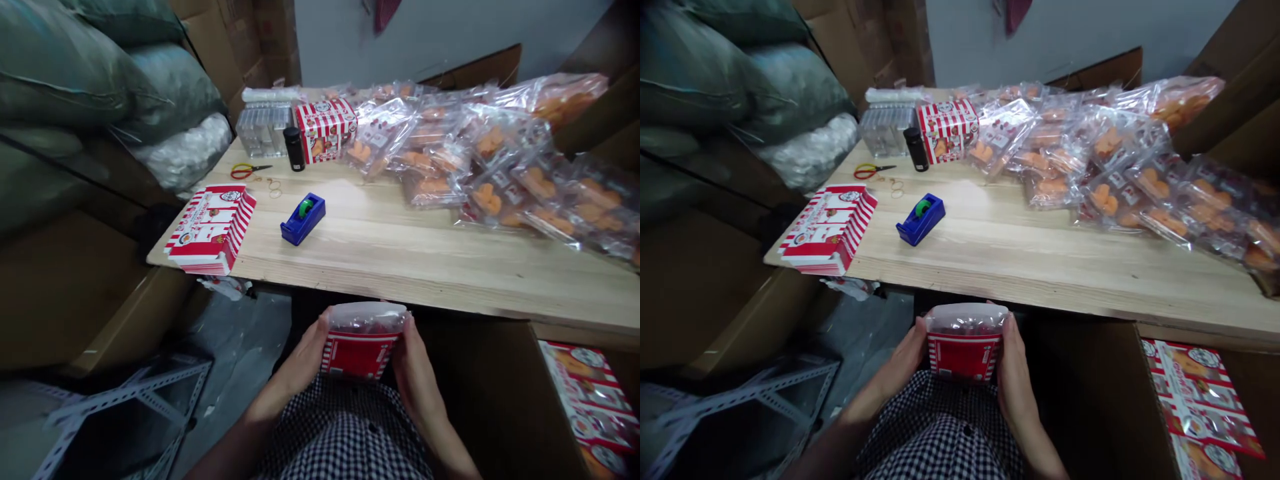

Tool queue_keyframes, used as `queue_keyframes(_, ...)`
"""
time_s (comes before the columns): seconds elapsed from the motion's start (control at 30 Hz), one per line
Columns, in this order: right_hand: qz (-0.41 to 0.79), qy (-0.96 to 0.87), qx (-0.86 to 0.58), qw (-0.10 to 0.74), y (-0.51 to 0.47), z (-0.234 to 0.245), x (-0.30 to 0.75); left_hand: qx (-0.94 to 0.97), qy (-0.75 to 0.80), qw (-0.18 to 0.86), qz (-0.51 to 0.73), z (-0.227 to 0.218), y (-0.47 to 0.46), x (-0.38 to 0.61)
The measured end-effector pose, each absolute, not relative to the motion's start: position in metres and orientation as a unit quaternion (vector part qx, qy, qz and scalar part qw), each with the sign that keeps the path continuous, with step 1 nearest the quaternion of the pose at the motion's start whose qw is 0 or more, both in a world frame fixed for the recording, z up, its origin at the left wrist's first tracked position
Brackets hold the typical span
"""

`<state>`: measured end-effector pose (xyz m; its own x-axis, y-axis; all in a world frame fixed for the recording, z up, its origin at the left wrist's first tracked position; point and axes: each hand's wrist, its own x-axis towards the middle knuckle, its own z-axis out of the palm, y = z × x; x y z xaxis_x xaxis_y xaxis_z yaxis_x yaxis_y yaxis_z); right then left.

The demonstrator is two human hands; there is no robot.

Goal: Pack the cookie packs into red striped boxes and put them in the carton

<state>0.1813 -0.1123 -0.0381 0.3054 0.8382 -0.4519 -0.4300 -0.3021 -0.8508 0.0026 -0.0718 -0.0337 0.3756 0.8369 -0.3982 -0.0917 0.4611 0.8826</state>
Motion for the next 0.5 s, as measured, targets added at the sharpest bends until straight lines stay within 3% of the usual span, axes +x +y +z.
queue_keyframes(0.17,0.584,-0.167,-0.551,0.572,-0.117,-0.052,0.181,0.254,0.379,0.809,0.372,-0.044,-0.074,0.007)
queue_keyframes(0.37,0.639,-0.153,-0.522,0.544,-0.125,-0.033,0.178,0.253,0.409,0.777,0.405,-0.034,-0.068,0.007)
queue_keyframes(0.5,0.603,-0.205,-0.547,0.543,-0.126,-0.022,0.176,0.282,0.434,0.756,0.400,-0.023,-0.071,0.010)
